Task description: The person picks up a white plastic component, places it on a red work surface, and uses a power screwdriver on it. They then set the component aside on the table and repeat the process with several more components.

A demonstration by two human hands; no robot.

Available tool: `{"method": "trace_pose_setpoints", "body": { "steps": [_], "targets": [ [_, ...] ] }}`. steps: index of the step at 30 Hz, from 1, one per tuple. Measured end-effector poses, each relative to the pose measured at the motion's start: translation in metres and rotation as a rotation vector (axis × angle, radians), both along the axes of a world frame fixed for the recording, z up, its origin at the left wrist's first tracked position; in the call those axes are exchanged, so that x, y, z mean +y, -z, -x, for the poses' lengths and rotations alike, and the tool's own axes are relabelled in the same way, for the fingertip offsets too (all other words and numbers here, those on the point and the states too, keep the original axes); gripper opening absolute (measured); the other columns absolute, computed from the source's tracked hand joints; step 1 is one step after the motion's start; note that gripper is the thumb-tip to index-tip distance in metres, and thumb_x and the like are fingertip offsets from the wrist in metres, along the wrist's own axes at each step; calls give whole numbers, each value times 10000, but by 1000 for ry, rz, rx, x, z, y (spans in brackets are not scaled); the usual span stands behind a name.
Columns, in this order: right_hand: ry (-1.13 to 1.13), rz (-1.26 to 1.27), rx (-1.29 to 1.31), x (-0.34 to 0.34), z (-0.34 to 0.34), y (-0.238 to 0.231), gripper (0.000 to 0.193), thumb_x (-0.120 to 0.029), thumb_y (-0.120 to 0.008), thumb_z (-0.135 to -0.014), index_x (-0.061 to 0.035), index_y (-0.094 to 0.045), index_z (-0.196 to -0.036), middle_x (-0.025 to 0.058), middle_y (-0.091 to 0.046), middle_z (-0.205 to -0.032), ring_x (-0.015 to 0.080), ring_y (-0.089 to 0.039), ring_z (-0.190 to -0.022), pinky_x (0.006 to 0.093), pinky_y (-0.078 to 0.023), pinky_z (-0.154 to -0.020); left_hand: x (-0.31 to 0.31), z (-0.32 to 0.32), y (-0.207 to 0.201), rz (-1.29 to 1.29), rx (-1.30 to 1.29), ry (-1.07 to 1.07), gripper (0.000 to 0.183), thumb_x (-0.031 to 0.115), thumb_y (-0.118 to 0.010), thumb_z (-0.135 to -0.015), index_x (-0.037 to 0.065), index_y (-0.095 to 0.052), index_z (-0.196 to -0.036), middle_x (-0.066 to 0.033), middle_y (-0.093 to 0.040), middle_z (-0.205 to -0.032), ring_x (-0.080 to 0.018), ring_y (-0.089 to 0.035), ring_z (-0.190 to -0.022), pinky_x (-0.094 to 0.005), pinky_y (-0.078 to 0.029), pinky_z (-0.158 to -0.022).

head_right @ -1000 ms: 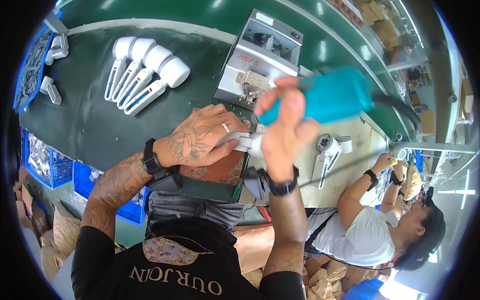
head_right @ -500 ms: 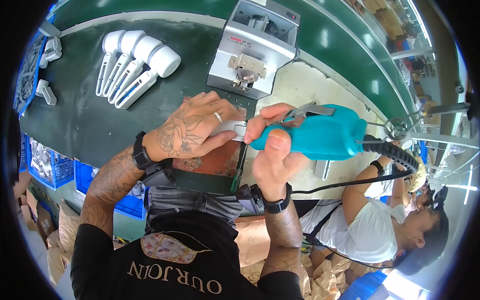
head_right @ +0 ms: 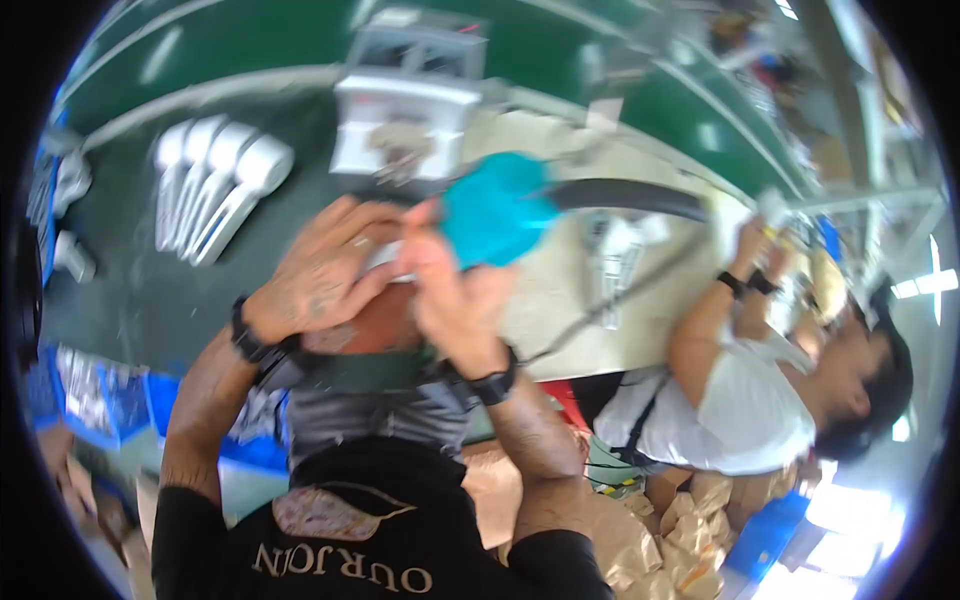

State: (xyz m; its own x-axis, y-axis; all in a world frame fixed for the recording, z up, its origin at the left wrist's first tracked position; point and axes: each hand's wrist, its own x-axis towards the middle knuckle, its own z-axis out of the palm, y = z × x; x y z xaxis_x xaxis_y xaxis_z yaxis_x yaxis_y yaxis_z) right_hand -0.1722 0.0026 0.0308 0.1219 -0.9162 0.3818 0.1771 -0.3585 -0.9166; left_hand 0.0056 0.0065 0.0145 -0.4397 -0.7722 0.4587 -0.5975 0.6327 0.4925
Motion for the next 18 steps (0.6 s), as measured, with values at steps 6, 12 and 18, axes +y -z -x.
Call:
{"method": "trace_pose_setpoints", "body": {
  "steps": [6, 12, 18],
  "targets": [
    [3, -56, -291, 56, 32, -26, 605, -571, -653, -897, -17, -511, -1094, 92, -586, -751, 217, -580, -650, 347, -476, -564, 36, 6, -16, 173, -224, 37, 386, 143, -718, -795, 64, -619, -1160, -116, -614, -1195, -325, -570, -1058, -456, -448, -929],
    [264, -76, -114, 90, 65, -18, 685, -752, -532, -863, -81, -485, -991, 44, -482, -654, 174, -488, -531, 305, -385, -471, 49, -13, -10, -120, 201, -61, 350, 145, -723, -842, 88, -612, -1169, -151, -630, -1267, -362, -603, -1162, -426, -495, -945],
    [270, 60, -129, 98, 65, -12, 690, -743, -506, -875, -62, -485, -986, -3, -438, -628, 103, -407, -467, 242, -321, -436, 75, -39, 2, -279, 268, -191, 419, 110, -773, -817, 44, -654, -1214, -164, -687, -1169, -345, -677, -1021, -387, -540, -877]
  ]
}}
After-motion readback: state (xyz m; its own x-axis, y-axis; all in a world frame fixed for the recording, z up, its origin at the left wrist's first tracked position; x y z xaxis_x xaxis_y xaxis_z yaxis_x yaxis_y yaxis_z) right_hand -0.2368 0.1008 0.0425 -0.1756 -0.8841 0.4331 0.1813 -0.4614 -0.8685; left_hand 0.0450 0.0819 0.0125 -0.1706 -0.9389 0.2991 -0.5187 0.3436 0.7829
